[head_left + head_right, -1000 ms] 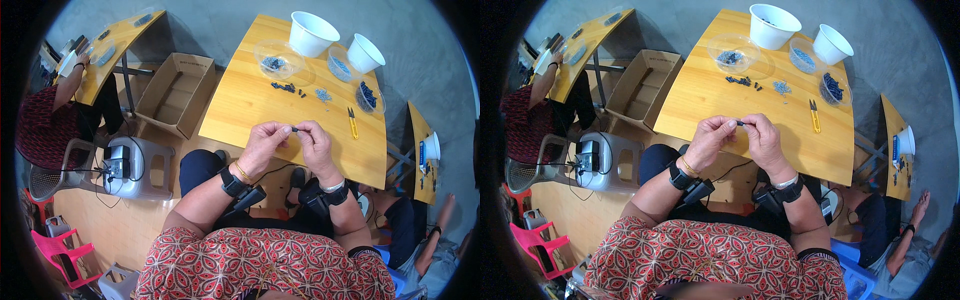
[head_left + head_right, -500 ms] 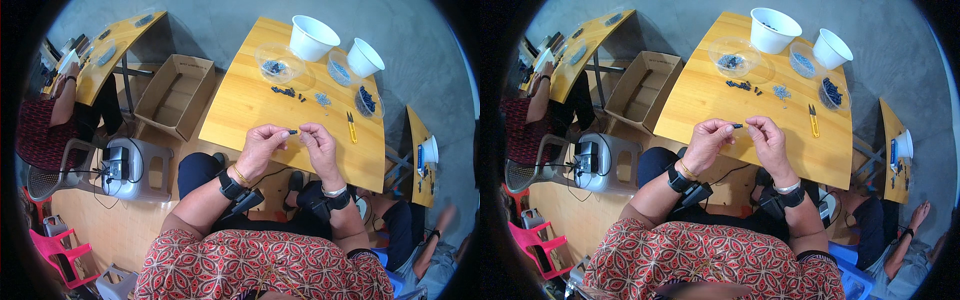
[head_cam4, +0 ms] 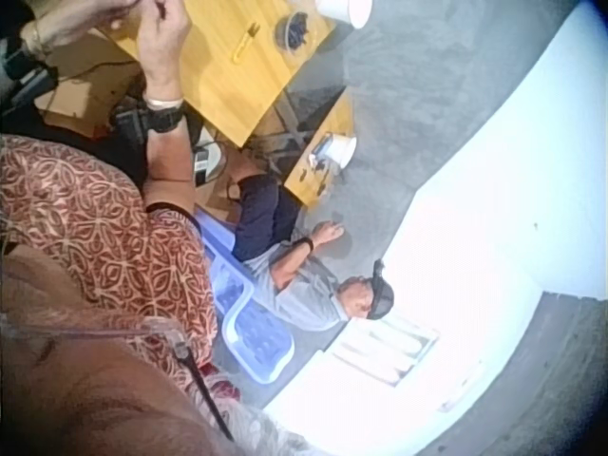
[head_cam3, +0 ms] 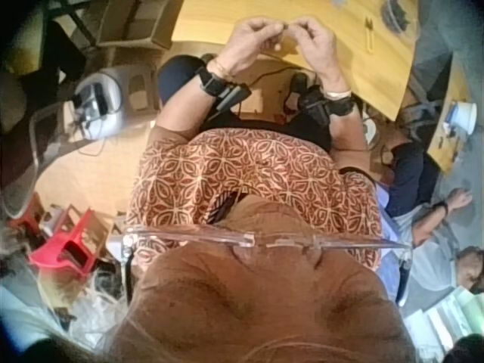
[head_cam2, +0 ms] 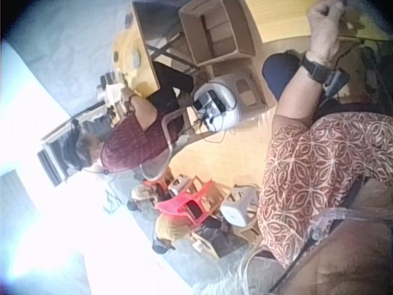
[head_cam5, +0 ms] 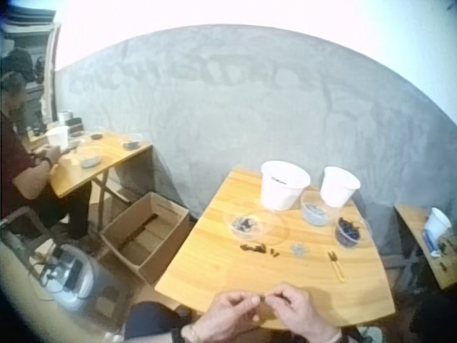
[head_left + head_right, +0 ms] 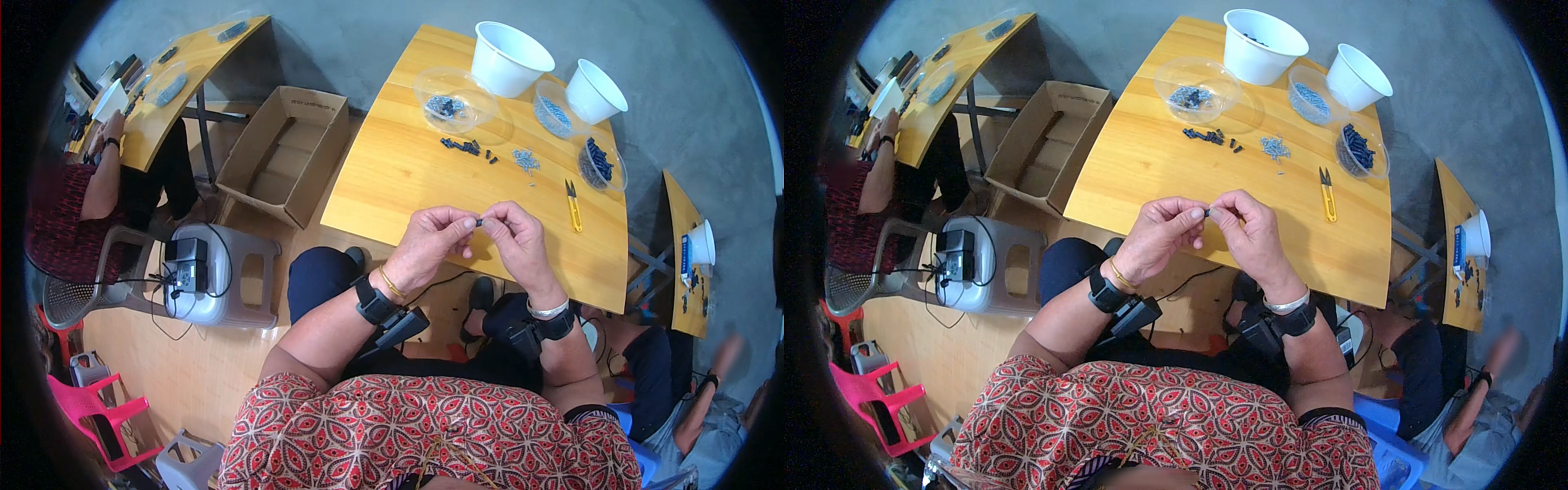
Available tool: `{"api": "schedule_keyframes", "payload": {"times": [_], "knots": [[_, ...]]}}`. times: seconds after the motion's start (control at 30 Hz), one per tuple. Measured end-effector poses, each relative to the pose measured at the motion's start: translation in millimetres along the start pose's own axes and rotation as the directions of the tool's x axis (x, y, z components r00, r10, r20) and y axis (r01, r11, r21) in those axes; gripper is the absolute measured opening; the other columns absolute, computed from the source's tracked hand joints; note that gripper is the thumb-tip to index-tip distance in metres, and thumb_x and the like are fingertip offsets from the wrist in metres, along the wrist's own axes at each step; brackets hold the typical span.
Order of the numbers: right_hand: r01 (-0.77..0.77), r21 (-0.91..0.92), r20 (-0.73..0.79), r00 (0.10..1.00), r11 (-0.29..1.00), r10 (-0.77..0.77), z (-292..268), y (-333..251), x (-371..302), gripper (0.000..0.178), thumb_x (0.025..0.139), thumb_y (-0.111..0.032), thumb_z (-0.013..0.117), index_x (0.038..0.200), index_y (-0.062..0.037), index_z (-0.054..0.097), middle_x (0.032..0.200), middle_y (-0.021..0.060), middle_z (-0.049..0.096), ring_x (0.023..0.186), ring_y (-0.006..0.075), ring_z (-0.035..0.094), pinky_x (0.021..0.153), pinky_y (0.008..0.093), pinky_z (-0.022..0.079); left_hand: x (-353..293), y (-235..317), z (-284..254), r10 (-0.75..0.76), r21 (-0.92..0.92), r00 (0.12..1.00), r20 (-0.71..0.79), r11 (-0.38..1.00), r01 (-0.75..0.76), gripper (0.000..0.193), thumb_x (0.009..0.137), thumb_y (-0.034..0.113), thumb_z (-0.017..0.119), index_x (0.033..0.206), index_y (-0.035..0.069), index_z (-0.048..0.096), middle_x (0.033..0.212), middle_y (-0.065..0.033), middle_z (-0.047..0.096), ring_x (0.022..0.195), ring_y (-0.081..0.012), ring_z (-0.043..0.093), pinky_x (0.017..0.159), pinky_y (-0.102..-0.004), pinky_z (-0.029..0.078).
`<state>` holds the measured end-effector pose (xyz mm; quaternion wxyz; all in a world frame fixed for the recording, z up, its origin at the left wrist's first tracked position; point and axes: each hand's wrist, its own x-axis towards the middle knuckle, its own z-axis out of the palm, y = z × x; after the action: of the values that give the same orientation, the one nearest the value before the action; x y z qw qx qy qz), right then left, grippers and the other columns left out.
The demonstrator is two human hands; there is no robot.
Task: Manually inserting small blue plastic pins into black plastic housings using fingers and pliers.
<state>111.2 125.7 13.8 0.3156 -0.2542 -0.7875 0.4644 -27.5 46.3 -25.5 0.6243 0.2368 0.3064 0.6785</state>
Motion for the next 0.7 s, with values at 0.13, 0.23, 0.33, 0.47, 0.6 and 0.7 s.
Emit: {"api": "schedule_keyframes", "payload": {"times": [0.13,0.23,0.33,0.47,0.6,0.7], "knots": [[0.006,-0.293,-0.098,0.995,0.956,-0.036,-33,4,3,0.01,0.084,-0.009,0.054,0.084,0.0006,0.056,0.072,0.0084,0.058,0.067,0.0165,0.054,0.062,0.0271,0.044,-6,4,0,-0.049,0.038,0.999,-0.002,0.998,0.049,0.01,0.085,0.009,0.056,0.09,0.0,0.061,0.074,-0.0042,0.058,0.065,-0.0104,0.054,0.059,-0.0247,0.048],[-0.086,-0.642,-0.27,0.956,0.762,-0.12,-99,46,7,0.013,0.082,-0.012,0.055,0.086,0.0001,0.057,0.078,0.0153,0.059,0.075,0.031,0.057,0.067,0.037,0.045,-7,7,1,-0.04,-0.006,0.998,0.052,0.999,0.041,0.01,0.086,0.006,0.055,0.092,0.0,0.061,0.076,-0.005,0.059,0.068,-0.0112,0.055,0.061,-0.0256,0.049],[-0.3,-0.784,-0.366,0.931,0.544,-0.012,-132,72,6,0.017,0.081,-0.015,0.055,0.089,0.0009,0.057,0.089,0.0185,0.058,0.084,0.0354,0.055,0.074,0.0411,0.045,-8,9,0,-0.005,0.003,0.996,0.086,1.0,0.004,0.012,0.086,0.005,0.054,0.094,0.0,0.06,0.077,-0.0053,0.058,0.069,-0.0118,0.055,0.061,-0.0261,0.049],[-0.426,-0.835,-0.364,0.902,0.347,0.231,-128,75,3,0.025,0.08,-0.017,0.058,0.096,0.003,0.055,0.104,0.0214,0.053,0.096,0.037,0.051,0.08,0.0439,0.043,-12,14,7,0.046,0.039,0.998,0.052,0.998,-0.048,0.014,0.086,0.005,0.053,0.098,-0.002,0.059,0.077,-0.0057,0.058,0.069,-0.0124,0.055,0.061,-0.0265,0.049],[-0.417,-0.83,-0.36,0.908,0.371,0.215,-128,79,-5,0.028,0.079,-0.016,0.059,0.099,0.0029,0.052,0.105,0.0224,0.052,0.099,0.0366,0.05,0.081,0.0445,0.042,-22,24,23,0.107,0.037,0.988,0.107,0.993,-0.112,0.017,0.088,0.007,0.051,0.1,-0.002,0.059,0.077,-0.0057,0.058,0.069,-0.0126,0.054,0.062,-0.027,0.048],[-0.473,-0.772,-0.405,0.881,0.425,0.245,-120,66,-21,0.028,0.078,-0.015,0.06,0.098,0.0022,0.05,0.102,0.022,0.053,0.098,0.0371,0.051,0.079,0.0445,0.043,-38,33,39,0.145,0.053,0.979,0.142,0.987,-0.153,0.018,0.088,0.008,0.051,0.101,-0.002,0.059,0.077,-0.0055,0.058,0.068,-0.0124,0.054,0.062,-0.0271,0.048]]}}
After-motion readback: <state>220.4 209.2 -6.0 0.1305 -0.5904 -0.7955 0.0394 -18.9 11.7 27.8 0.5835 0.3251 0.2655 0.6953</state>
